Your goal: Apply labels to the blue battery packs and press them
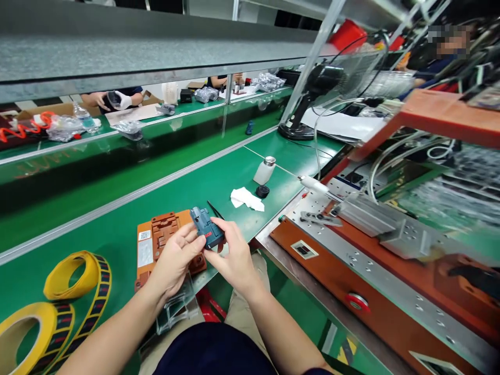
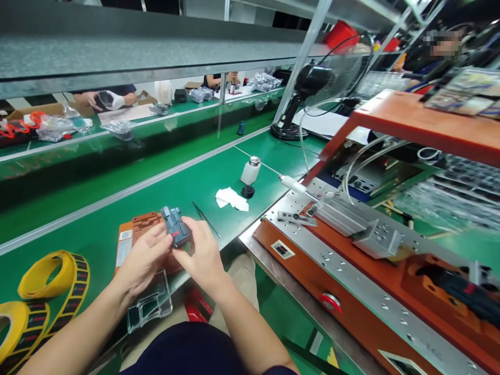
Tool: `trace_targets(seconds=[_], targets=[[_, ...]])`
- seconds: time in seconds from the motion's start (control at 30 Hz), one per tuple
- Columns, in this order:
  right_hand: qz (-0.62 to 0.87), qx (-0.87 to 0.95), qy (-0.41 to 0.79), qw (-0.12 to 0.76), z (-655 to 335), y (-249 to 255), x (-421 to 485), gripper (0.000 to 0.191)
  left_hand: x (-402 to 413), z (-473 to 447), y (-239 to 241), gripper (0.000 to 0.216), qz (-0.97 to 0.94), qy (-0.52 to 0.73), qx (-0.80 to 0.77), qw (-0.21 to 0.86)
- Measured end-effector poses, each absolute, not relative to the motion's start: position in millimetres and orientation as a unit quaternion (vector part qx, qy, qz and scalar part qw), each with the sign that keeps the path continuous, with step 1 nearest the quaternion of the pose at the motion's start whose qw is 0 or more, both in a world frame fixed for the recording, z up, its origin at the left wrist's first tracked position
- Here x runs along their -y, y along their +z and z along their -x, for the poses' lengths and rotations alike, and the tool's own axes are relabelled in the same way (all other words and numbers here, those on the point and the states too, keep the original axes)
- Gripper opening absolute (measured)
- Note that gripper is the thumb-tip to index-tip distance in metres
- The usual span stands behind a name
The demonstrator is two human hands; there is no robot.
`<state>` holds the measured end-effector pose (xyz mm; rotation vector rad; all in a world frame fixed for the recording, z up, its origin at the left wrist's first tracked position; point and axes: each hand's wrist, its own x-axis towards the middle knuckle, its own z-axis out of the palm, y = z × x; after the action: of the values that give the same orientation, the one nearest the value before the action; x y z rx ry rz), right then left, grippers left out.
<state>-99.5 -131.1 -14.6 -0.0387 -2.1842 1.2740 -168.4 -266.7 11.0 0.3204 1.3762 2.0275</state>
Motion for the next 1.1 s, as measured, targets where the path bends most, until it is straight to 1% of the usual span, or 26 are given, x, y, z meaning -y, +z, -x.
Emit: trace_targets(seconds=[0.1, 0.2, 0.3, 0.4, 0.5, 0.57, 0.6, 0.63, 0.67, 0.7, 0.73, 0.77, 0.83, 0.9, 0.97, 1.03, 1.07, 1.1], targets=[[0.023, 0.826, 0.455, 0.331, 88, -15, 117, 0.061, 251, 158, 19, 0.055, -0.127, 0.768, -0.522, 0.348], [0.036, 0.824, 0.43, 0.367, 75, -18, 102, 0.06, 231, 152, 28, 0.055, -0.139, 0.746, -0.53, 0.379], [0.06, 0.841, 0.363, 0.397, 57, -20, 90, 0.058, 207, 143, 33, 0.05, -0.147, 0.715, -0.544, 0.413], [0.068, 0.874, 0.27, 0.398, 34, -16, 71, 0.059, 176, 132, 37, 0.04, -0.136, 0.685, -0.565, 0.439], [0.062, 0.889, 0.23, 0.392, -10, -6, 30, 0.061, 139, 121, 43, 0.037, -0.136, 0.642, -0.571, 0.493], [0.094, 0.879, 0.224, 0.411, -58, 5, -5, 0.051, 115, 112, 49, 0.039, -0.155, 0.609, -0.564, 0.535], [0.138, 0.87, 0.208, 0.425, -87, 11, -23, 0.041, 105, 107, 52, 0.041, -0.171, 0.594, -0.561, 0.551], [0.209, 0.85, 0.172, 0.452, -116, 17, -42, 0.027, 96, 102, 56, 0.044, -0.191, 0.577, -0.561, 0.562], [0.271, 0.836, 0.13, 0.459, -144, 22, -62, 0.018, 87, 97, 59, 0.048, -0.217, 0.558, -0.566, 0.567], [0.323, 0.821, 0.087, 0.462, -168, 27, -81, 0.016, 77, 92, 61, 0.053, -0.248, 0.538, -0.576, 0.563], [0.356, 0.816, 0.053, 0.452, -189, 31, -100, 0.019, 68, 87, 63, 0.058, -0.285, 0.519, -0.59, 0.549], [0.376, 0.824, 0.038, 0.422, -205, 34, -118, 0.023, 58, 82, 65, 0.062, -0.327, 0.502, -0.603, 0.526], [0.385, 0.856, 0.036, 0.342, -221, 39, -147, 0.03, 36, 69, 68, 0.065, -0.426, 0.475, -0.615, 0.464], [0.383, 0.885, 0.052, 0.261, -222, 42, -167, 0.03, 14, 55, 70, 0.061, -0.533, 0.448, -0.604, 0.387], [0.384, 0.897, 0.062, 0.211, -218, 43, -177, 0.025, -7, 41, 70, 0.052, -0.63, 0.416, -0.58, 0.306], [0.392, 0.893, 0.067, 0.212, -216, 41, -178, 0.023, -25, 29, 69, 0.045, -0.697, 0.385, -0.558, 0.232], [0.398, 0.883, 0.07, 0.237, -216, 39, -175, 0.024, -34, 24, 68, 0.043, -0.721, 0.368, -0.549, 0.207], [0.406, 0.867, 0.07, 0.279, -218, 35, -169, 0.025, -42, 19, 67, 0.042, -0.74, 0.35, -0.542, 0.189]])
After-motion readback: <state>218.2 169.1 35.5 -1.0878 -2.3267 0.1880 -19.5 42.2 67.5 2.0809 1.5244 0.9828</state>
